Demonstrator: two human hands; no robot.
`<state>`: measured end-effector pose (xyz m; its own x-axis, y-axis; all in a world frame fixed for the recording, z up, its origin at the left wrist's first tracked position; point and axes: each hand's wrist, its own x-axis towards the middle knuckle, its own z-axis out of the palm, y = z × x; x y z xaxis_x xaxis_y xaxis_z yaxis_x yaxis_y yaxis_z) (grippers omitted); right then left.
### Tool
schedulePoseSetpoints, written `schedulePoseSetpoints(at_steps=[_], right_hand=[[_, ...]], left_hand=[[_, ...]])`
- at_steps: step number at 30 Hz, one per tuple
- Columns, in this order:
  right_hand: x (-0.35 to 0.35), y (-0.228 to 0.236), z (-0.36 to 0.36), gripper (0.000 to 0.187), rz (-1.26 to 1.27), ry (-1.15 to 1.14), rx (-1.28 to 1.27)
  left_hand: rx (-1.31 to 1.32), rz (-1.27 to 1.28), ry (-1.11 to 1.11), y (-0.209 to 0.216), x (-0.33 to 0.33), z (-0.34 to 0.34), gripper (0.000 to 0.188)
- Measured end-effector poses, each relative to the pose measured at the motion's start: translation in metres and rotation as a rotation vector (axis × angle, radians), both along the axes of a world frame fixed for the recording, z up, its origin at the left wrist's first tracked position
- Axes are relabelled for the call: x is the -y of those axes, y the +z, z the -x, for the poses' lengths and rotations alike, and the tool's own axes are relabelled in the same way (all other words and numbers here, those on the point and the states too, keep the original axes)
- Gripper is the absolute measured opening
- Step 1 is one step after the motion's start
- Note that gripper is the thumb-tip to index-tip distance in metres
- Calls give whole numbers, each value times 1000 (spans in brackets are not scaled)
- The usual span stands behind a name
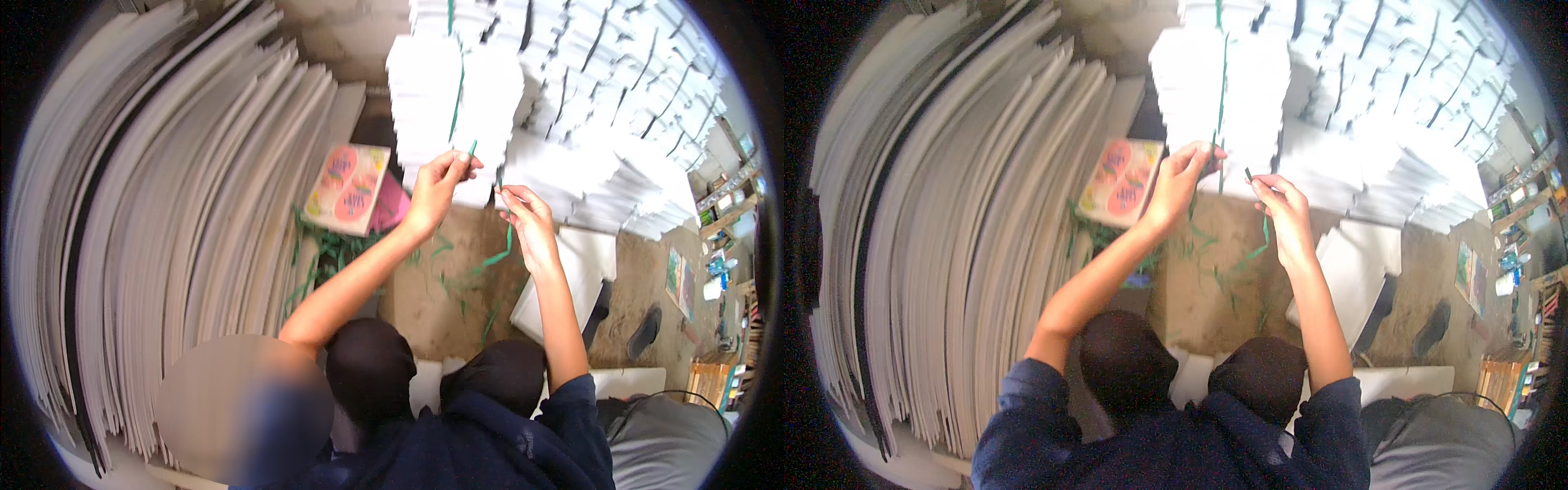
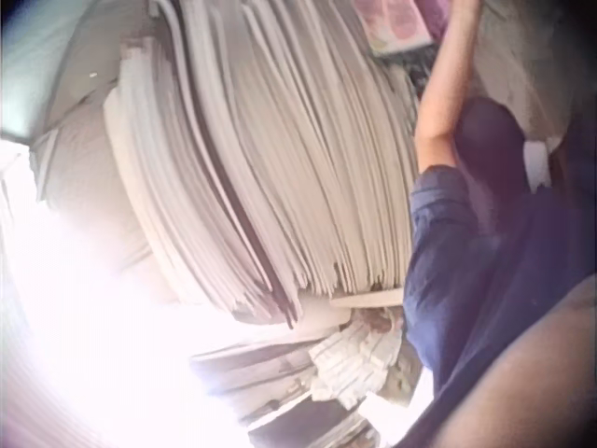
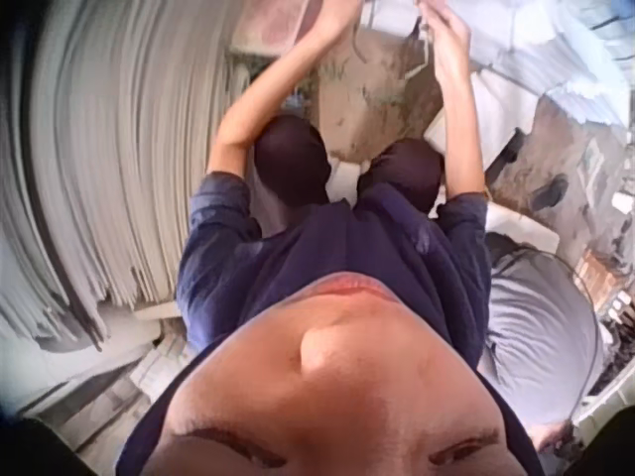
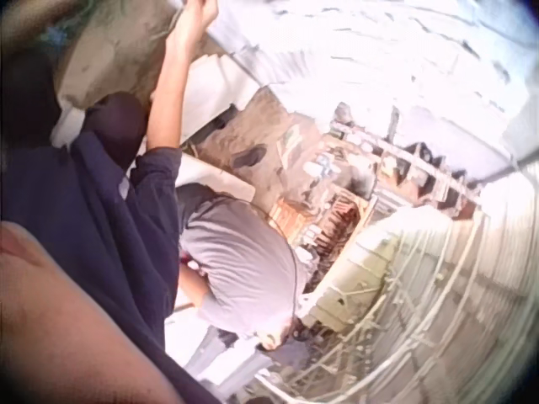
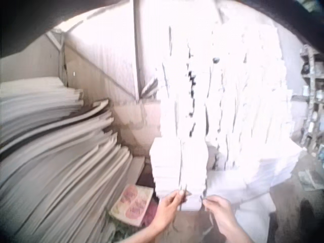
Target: The person gathers loose white paper sheets from a pile and stacks them into a neat bundle. They then use a green plastic strap to tie the stack together, wrapping it around the bundle and securing it with a knot. The finished bundle is placed on the floor next to other completed stacks.
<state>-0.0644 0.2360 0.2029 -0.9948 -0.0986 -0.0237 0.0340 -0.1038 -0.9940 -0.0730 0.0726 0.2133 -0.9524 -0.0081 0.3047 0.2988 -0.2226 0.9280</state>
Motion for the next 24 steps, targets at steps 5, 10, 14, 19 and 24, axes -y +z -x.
schedulePoseSetpoints(at_steps=[5, 10, 14, 19, 24], right_hand=[[36, 83, 9, 20, 253, -111, -257], [58, 71, 2, 11, 484, -230, -269], [76, 58, -12, 7, 475, -217, -172], [77, 36, -11, 9, 445, -249, -144], [70, 32, -6, 14, 459, -270, -155]], left_hand=[[85, -57, 140, 57, -13, 2, 22], [132, -383, 265, 40, -49, -3, 22], [165, -441, 294, 32, -37, -9, 20], [155, -343, 352, 23, -36, -14, 18], [100, -323, 217, 14, -33, -12, 17]])
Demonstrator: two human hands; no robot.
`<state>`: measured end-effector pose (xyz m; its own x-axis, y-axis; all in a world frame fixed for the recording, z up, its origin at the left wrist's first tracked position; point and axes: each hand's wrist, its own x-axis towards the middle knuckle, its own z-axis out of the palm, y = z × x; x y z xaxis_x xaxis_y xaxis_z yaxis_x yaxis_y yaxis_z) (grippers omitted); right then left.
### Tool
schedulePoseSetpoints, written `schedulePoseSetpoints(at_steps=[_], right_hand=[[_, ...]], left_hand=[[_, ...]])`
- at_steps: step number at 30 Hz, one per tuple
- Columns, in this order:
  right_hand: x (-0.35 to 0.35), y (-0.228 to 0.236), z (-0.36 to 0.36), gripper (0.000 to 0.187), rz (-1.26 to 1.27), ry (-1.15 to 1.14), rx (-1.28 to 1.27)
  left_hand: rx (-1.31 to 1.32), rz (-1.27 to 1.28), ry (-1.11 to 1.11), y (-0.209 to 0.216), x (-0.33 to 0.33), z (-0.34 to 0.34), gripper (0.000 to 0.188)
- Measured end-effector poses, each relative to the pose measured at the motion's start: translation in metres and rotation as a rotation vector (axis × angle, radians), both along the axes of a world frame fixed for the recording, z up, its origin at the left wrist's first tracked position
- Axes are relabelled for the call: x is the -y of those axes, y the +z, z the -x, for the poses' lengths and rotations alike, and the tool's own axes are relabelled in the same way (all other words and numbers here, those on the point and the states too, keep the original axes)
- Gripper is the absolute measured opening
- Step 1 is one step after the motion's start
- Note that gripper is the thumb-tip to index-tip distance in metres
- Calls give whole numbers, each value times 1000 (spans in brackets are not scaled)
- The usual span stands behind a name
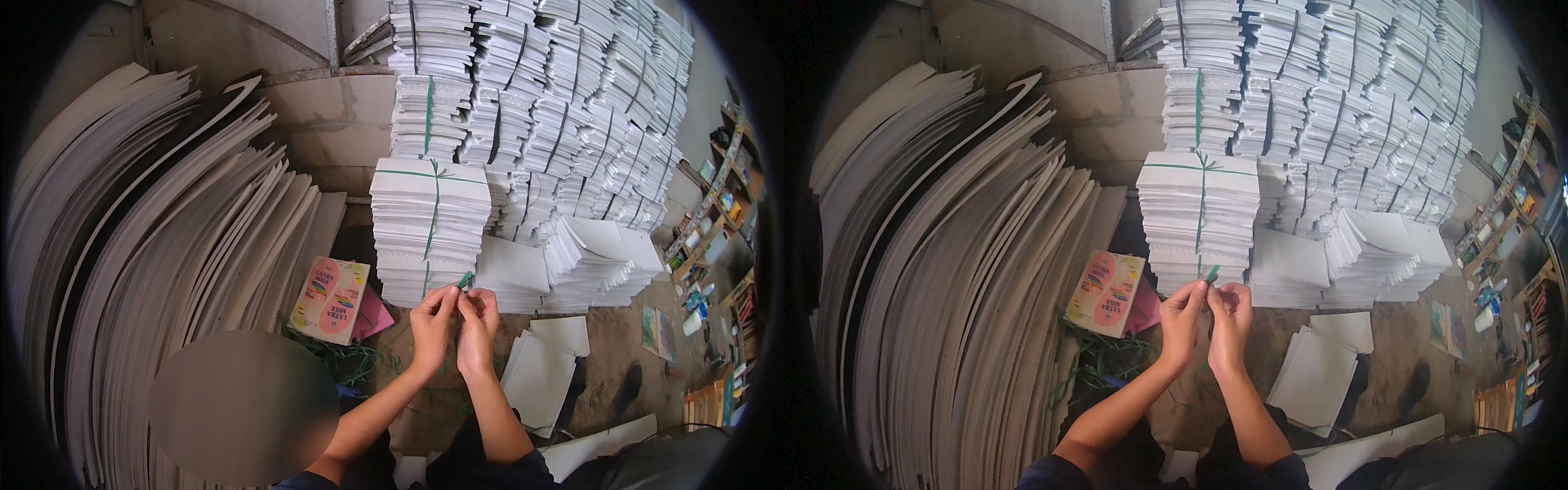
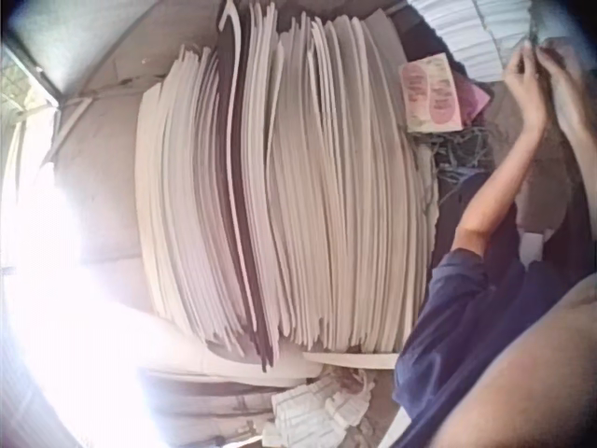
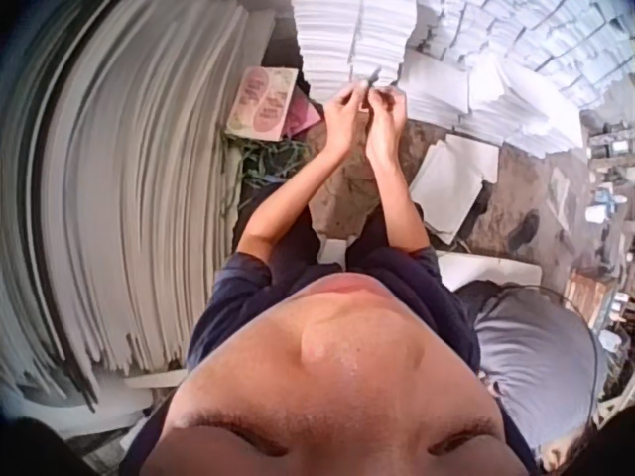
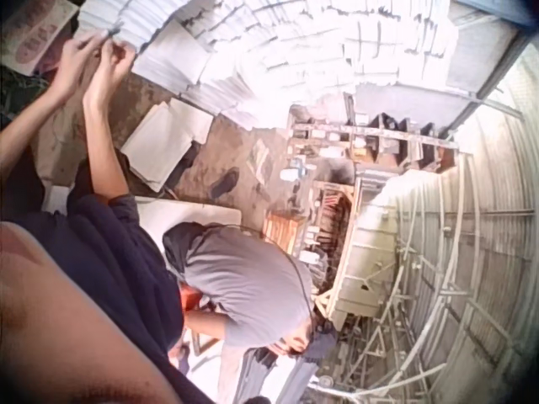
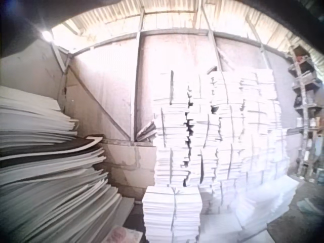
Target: The person gathers loose white paper sheets from a pile and stacks them into a neat bundle. They then use a green plastic strap to tie the stack together, wrapping it around the bundle and securing it with a knot. The finished bundle is placed on the floor next to other completed stacks.
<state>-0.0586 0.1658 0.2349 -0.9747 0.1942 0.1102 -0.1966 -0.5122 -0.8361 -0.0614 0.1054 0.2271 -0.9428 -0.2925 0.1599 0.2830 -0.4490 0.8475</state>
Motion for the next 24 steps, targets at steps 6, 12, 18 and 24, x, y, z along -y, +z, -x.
schedulePoseSetpoints(at_steps=[6, 12, 18, 24], right_hand=[[2, -1, -1, 17, 12, 33, 13], [-1, 3, 1, 32, -239, 123, -43], [-16, 11, 7, 41, -475, 25, -277], [-18, 12, 6, 30, -492, -69, -267]], left_hand=[[51, 76, -54, 6, 11, -4, 18], [5, 290, -48, 3, 38, 6, 19], [-12, 689, 23, 19, 45, -7, 18], [-27, 845, 24, 24, 42, -14, 16]])
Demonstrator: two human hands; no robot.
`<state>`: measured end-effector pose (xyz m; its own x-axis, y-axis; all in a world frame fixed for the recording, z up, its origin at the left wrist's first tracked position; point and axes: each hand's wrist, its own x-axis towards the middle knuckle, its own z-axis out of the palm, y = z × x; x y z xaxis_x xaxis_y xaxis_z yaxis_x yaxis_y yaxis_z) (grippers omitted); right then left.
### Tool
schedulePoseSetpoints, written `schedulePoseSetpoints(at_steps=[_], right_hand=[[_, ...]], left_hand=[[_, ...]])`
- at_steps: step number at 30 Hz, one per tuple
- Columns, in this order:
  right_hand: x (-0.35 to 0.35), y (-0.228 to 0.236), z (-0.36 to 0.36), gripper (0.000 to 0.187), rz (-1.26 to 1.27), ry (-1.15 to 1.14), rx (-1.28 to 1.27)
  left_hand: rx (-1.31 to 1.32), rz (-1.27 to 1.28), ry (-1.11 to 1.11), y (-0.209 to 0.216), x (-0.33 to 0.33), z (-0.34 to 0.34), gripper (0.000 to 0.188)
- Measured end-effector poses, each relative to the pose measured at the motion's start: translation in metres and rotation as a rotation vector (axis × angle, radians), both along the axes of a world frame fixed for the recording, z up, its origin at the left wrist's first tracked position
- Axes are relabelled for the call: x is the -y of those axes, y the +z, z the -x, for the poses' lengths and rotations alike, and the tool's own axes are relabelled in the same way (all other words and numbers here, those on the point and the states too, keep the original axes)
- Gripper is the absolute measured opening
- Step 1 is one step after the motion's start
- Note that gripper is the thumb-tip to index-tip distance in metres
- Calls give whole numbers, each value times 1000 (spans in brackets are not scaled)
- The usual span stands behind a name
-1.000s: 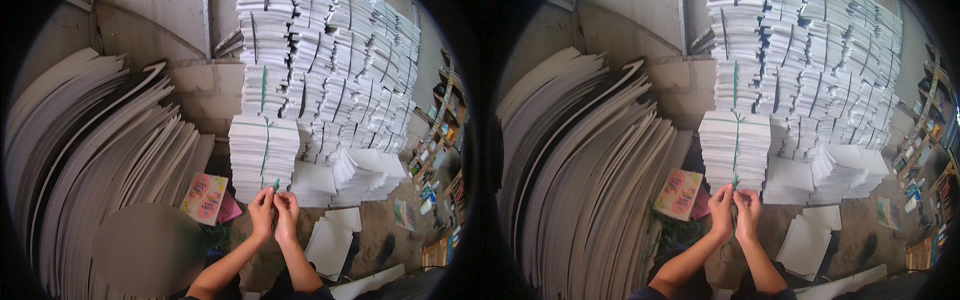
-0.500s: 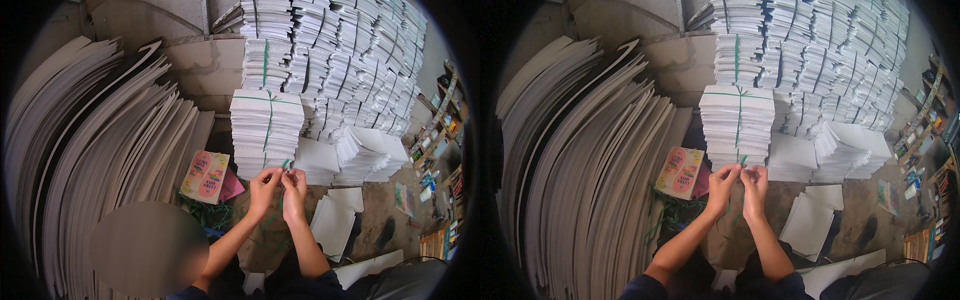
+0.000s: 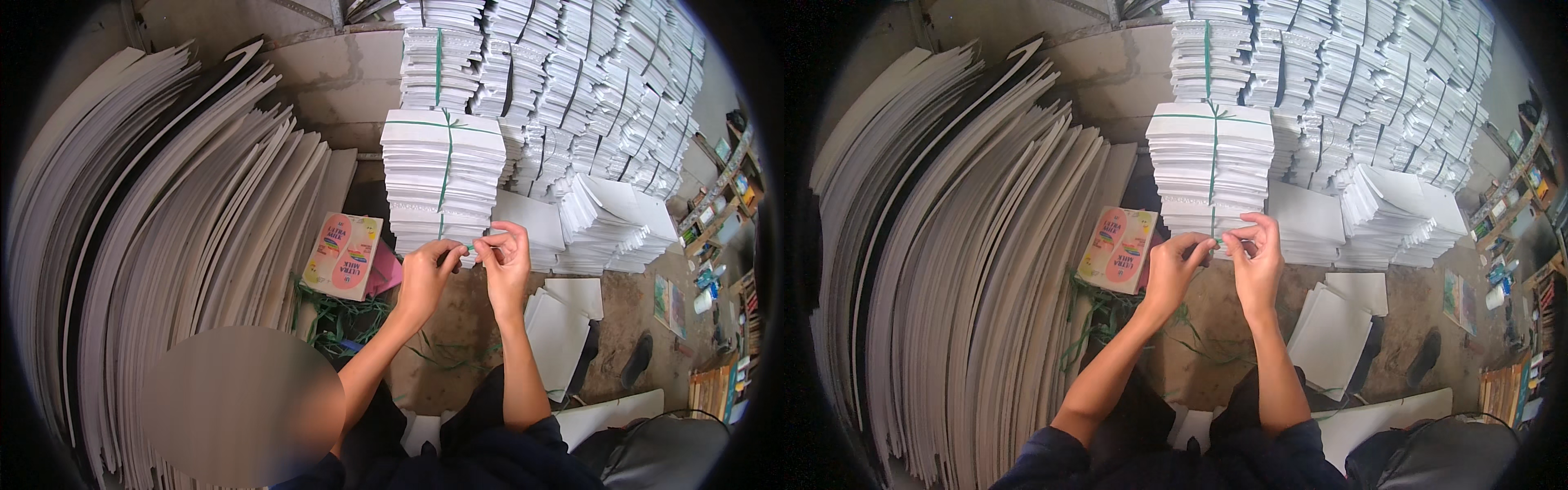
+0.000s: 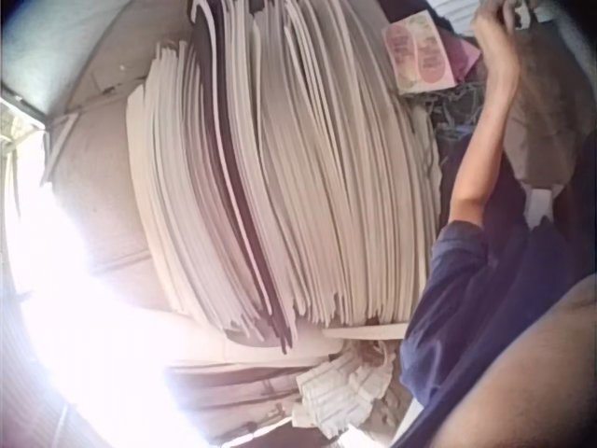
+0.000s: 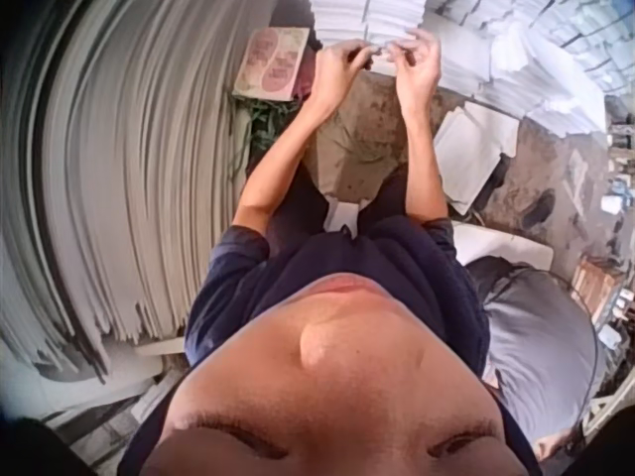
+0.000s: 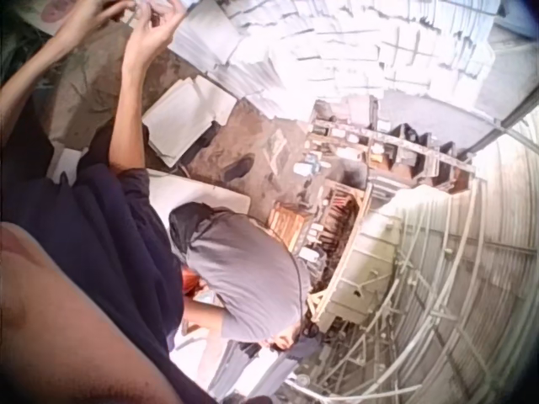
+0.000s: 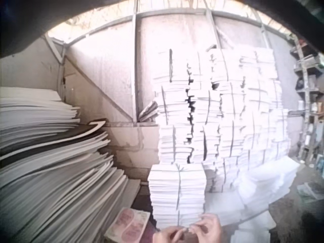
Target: The person gathers loose white paper sheets from a pile and stacks them into a neat bundle. They then use a green plastic strap to tie the stack together, wrapping it around the bundle and securing it with a knot. The finished bundle is placed on the floor next to other completed stacks.
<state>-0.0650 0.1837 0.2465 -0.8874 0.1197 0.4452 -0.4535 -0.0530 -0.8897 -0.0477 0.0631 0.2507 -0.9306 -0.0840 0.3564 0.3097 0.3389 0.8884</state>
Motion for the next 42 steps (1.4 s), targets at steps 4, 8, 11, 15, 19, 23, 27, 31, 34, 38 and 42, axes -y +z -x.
schedulePoseSetpoints(at_steps=[4, 8, 11, 15, 19, 23, 27, 31, 34, 38, 42], right_hand=[[-6, 0, 1, 25, -35, -84, -61], [-9, -6, 4, 22, -15, -158, -97], [-4, -14, 8, 20, -27, -243, -155], [17, -19, -3, 20, -126, -323, -139], [27, -28, -5, 19, -303, -367, -205], [23, -32, 0, 19, -254, -358, -176], [20, -25, -3, 21, -249, -316, -68], [21, -13, -8, 21, -296, -292, -50], [14, -6, -1, 26, -211, -240, -249], [11, -7, -4, 31, -130, 71, -51], [11, -8, -5, 28, -220, 52, -25]], left_hand=[[-103, 73, -114, 0, 4, 2, 13], [-101, 82, -232, 1, 11, 4, 14], [95, -130, -222, -2, 10, 7, 16], [109, -535, -170, -13, 5, 11, 17], [9, -402, -60, -23, -2, 14, 16], [-286, 33, 65, -21, -3, 12, 19], [-492, 373, 84, -17, 2, 9, 25], [-459, 374, 73, -25, 7, 14, 17], [-174, 60, -28, -33, 5, 18, 13], [7, -219, -162, -41, 6, 25, 16], [82, -310, -204, -37, 10, 24, 17]])
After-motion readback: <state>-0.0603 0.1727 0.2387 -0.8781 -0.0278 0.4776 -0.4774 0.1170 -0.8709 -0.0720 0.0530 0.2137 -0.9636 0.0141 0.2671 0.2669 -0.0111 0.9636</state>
